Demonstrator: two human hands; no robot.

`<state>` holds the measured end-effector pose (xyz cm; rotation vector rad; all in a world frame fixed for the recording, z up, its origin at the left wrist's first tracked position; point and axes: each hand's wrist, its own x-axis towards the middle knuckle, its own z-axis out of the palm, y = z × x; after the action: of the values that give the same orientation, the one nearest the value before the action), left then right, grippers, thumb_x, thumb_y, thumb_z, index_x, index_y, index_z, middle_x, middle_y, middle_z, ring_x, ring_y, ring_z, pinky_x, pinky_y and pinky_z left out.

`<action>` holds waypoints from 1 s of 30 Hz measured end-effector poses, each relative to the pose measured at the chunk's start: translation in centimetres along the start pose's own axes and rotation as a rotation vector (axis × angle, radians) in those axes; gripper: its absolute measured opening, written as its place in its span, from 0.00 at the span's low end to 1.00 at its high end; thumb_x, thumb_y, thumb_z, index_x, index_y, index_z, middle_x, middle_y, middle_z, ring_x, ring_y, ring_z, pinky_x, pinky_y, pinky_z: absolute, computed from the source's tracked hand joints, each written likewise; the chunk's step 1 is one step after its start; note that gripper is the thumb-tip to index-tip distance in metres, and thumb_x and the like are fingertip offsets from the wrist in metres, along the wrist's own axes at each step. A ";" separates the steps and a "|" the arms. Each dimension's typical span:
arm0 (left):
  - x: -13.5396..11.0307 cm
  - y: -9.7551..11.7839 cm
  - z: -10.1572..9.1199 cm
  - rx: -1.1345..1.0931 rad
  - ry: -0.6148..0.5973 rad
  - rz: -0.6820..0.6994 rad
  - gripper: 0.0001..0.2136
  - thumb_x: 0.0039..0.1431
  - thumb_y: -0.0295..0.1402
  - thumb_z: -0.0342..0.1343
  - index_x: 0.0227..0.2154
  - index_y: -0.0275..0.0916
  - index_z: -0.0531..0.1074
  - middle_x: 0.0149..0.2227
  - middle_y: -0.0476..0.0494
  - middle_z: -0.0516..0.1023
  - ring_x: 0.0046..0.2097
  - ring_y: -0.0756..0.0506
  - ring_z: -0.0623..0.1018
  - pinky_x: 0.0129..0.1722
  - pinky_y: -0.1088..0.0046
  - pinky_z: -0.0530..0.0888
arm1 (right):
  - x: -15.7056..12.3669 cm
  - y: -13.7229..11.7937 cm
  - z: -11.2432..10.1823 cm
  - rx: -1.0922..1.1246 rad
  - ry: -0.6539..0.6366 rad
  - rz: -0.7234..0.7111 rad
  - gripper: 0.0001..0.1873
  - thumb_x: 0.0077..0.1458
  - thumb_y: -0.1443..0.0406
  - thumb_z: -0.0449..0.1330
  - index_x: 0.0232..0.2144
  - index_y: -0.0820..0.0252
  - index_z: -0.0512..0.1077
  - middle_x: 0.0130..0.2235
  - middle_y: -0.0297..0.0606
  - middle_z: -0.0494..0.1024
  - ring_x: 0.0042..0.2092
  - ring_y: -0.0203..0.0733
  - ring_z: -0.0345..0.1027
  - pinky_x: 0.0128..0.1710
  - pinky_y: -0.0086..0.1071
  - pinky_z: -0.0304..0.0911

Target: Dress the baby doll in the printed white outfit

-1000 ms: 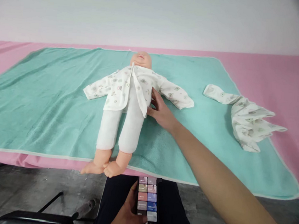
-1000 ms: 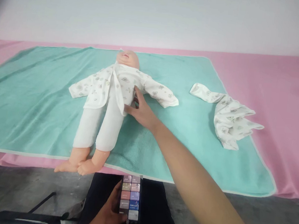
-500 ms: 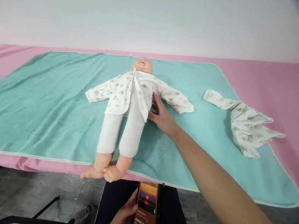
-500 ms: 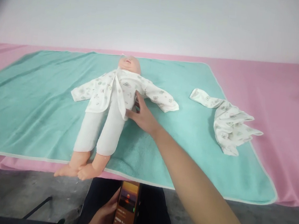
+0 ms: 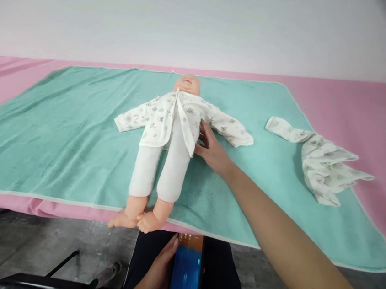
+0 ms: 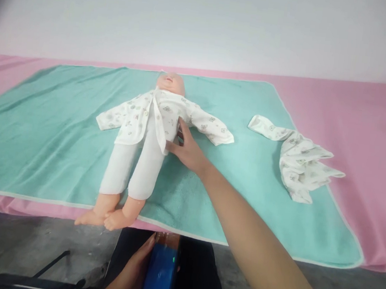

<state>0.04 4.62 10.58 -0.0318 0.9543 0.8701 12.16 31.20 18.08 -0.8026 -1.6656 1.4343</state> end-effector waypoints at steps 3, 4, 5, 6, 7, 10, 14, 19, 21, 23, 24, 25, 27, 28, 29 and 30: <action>0.1 0.1 -0.6 -0.085 -0.111 -0.172 0.33 0.55 0.54 0.48 0.53 0.27 0.66 0.47 0.27 0.74 0.43 0.35 0.77 0.44 0.56 0.70 | 0.0 -0.1 0.0 -0.005 0.005 0.007 0.50 0.50 0.51 0.61 0.64 0.40 0.34 0.66 0.29 0.43 0.65 0.48 0.43 0.61 0.48 0.51; 0.1 0.1 -0.7 -0.135 -0.146 -0.191 0.35 0.55 0.55 0.47 0.51 0.25 0.67 0.49 0.25 0.72 0.46 0.34 0.75 0.47 0.56 0.70 | -0.1 -0.1 0.0 -0.006 0.007 0.010 0.50 0.50 0.51 0.61 0.64 0.40 0.34 0.66 0.30 0.43 0.65 0.48 0.43 0.61 0.48 0.51; 0.2 0.2 -0.8 -0.185 -0.180 -0.193 0.37 0.55 0.56 0.46 0.51 0.23 0.67 0.51 0.24 0.70 0.50 0.33 0.73 0.49 0.55 0.68 | -0.1 -0.1 0.0 -0.009 0.007 0.012 0.50 0.50 0.51 0.61 0.64 0.40 0.33 0.66 0.30 0.43 0.65 0.48 0.43 0.61 0.48 0.50; 0.2 0.2 -0.8 -0.226 -0.210 -0.194 0.37 0.55 0.56 0.46 0.51 0.22 0.66 0.53 0.24 0.69 0.53 0.33 0.70 0.52 0.54 0.67 | -0.1 -0.2 0.0 -0.013 0.007 0.013 0.50 0.50 0.51 0.61 0.64 0.40 0.33 0.66 0.30 0.43 0.65 0.48 0.43 0.61 0.48 0.50; 0.3 0.3 -0.8 -0.250 -0.231 -0.196 0.37 0.55 0.55 0.46 0.52 0.23 0.66 0.55 0.25 0.67 0.56 0.34 0.68 0.53 0.55 0.66 | -0.1 -0.2 0.0 -0.016 0.005 0.013 0.50 0.50 0.51 0.61 0.64 0.40 0.33 0.66 0.30 0.43 0.65 0.48 0.43 0.61 0.48 0.50; 0.3 0.6 -0.5 -0.238 -0.185 -0.250 0.36 0.55 0.54 0.48 0.54 0.25 0.64 0.53 0.27 0.69 0.52 0.34 0.72 0.48 0.59 0.70 | -0.1 -0.1 0.0 -0.022 0.002 0.007 0.49 0.50 0.50 0.61 0.64 0.40 0.34 0.66 0.29 0.42 0.65 0.48 0.43 0.61 0.48 0.50; 0.4 0.6 -0.3 -0.232 -0.071 -0.264 0.35 0.52 0.55 0.51 0.54 0.30 0.65 0.43 0.31 0.76 0.38 0.37 0.78 0.38 0.62 0.73 | 0.0 0.3 -0.1 -0.026 0.010 -0.001 0.50 0.49 0.49 0.61 0.64 0.40 0.35 0.66 0.29 0.42 0.64 0.47 0.44 0.61 0.47 0.49; 0.6 0.4 -0.4 -0.245 -0.006 -0.246 0.30 0.53 0.53 0.53 0.51 0.33 0.69 0.43 0.36 0.77 0.36 0.39 0.78 0.35 0.65 0.73 | 0.1 0.3 0.0 -0.034 0.009 -0.006 0.49 0.50 0.49 0.61 0.64 0.42 0.36 0.66 0.30 0.42 0.65 0.47 0.43 0.62 0.46 0.48; 0.7 0.5 -0.5 -0.244 0.022 -0.248 0.27 0.55 0.52 0.51 0.49 0.34 0.69 0.43 0.37 0.76 0.37 0.41 0.78 0.36 0.65 0.74 | 0.1 0.2 0.0 -0.027 0.004 -0.007 0.49 0.50 0.49 0.60 0.64 0.42 0.36 0.66 0.30 0.42 0.65 0.47 0.43 0.62 0.47 0.49; 0.6 0.5 -0.7 -0.242 0.052 -0.254 0.24 0.58 0.49 0.50 0.48 0.34 0.69 0.43 0.39 0.75 0.39 0.44 0.77 0.39 0.63 0.74 | 0.0 0.1 0.0 -0.028 0.001 -0.001 0.49 0.50 0.49 0.60 0.64 0.41 0.35 0.66 0.30 0.42 0.65 0.48 0.43 0.61 0.47 0.50; 0.5 0.5 -0.8 -0.242 0.066 -0.257 0.22 0.59 0.47 0.49 0.47 0.34 0.68 0.43 0.40 0.75 0.40 0.45 0.76 0.40 0.63 0.74 | 0.0 0.0 0.0 -0.029 -0.002 0.003 0.49 0.50 0.49 0.61 0.64 0.40 0.35 0.66 0.29 0.42 0.65 0.48 0.42 0.61 0.48 0.50; 0.3 0.5 -0.9 -0.241 0.079 -0.261 0.20 0.60 0.45 0.50 0.47 0.33 0.68 0.43 0.40 0.74 0.41 0.46 0.75 0.41 0.62 0.74 | 0.0 0.0 0.0 -0.028 -0.003 0.005 0.49 0.50 0.49 0.61 0.64 0.40 0.34 0.66 0.29 0.41 0.65 0.48 0.42 0.61 0.48 0.50; 0.0 0.4 -1.1 -0.240 0.096 -0.267 0.18 0.60 0.42 0.51 0.47 0.33 0.67 0.44 0.40 0.72 0.43 0.45 0.74 0.42 0.62 0.74 | -0.1 -0.1 0.0 -0.027 -0.004 0.011 0.50 0.50 0.50 0.61 0.64 0.40 0.33 0.66 0.29 0.41 0.65 0.48 0.42 0.61 0.48 0.50; -0.1 0.4 -1.2 -0.238 0.100 -0.270 0.17 0.60 0.41 0.51 0.47 0.34 0.67 0.45 0.40 0.72 0.43 0.45 0.74 0.42 0.61 0.74 | -0.1 -0.1 0.0 -0.026 -0.004 0.013 0.50 0.50 0.50 0.61 0.64 0.40 0.33 0.66 0.29 0.41 0.65 0.48 0.42 0.61 0.48 0.50; -0.2 0.4 -1.2 -0.236 0.101 -0.271 0.17 0.60 0.40 0.51 0.47 0.34 0.67 0.45 0.40 0.72 0.43 0.45 0.74 0.42 0.61 0.74 | -0.1 -0.1 0.0 -0.025 -0.004 0.014 0.50 0.50 0.50 0.60 0.64 0.40 0.33 0.66 0.29 0.42 0.65 0.48 0.42 0.61 0.48 0.50; -0.2 0.4 -1.1 -0.233 0.101 -0.271 0.17 0.60 0.40 0.51 0.47 0.34 0.67 0.45 0.40 0.71 0.43 0.45 0.74 0.42 0.62 0.74 | -0.1 -0.1 0.0 -0.025 -0.003 0.015 0.50 0.50 0.50 0.60 0.64 0.40 0.33 0.66 0.29 0.42 0.65 0.48 0.42 0.61 0.48 0.50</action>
<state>-1.03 4.31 10.20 -0.3992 0.9129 0.7286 12.22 31.11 18.18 -0.8289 -1.6862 1.4283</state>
